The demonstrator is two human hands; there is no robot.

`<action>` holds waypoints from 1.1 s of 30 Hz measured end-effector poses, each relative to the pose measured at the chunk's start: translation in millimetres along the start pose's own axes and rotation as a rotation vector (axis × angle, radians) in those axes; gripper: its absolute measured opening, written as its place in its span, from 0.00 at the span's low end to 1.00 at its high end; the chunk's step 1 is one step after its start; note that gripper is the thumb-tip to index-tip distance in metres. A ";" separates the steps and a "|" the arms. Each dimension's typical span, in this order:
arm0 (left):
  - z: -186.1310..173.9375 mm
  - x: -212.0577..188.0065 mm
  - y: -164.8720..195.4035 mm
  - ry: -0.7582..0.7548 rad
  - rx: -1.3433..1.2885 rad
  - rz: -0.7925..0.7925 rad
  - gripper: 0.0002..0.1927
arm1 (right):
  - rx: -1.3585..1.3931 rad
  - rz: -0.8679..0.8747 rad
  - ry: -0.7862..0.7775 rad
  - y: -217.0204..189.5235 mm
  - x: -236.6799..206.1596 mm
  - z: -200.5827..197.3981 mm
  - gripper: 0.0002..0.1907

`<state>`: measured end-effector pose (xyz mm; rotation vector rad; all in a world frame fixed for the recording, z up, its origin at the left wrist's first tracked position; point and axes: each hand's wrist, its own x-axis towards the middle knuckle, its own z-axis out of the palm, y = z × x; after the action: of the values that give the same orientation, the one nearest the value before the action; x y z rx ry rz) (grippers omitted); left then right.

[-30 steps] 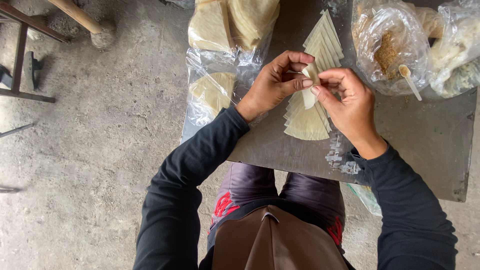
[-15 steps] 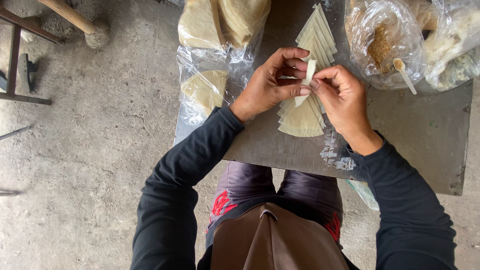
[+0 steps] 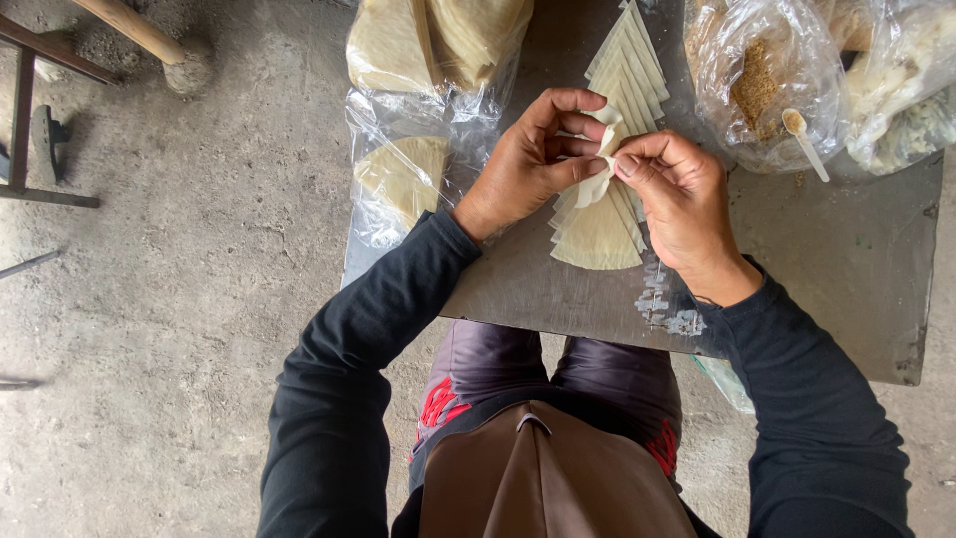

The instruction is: The person folds thin triangular wrappers into cone shapes, scoops a granular filling into each cone with a small plastic spoon, and seals them by hand. The person repeats this process for multiple units on a metal table.

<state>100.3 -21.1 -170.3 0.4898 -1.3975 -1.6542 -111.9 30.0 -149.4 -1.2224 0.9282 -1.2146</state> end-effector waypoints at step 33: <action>1.5 -2.3 -7.5 0.219 -0.183 -0.130 0.21 | -0.602 -0.358 -0.085 2.1 -7.2 11.9 0.18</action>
<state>97.6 -18.6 -177.3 0.6447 -1.0632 -1.7547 -101.1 38.9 -150.3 -1.9705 1.0814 -1.1786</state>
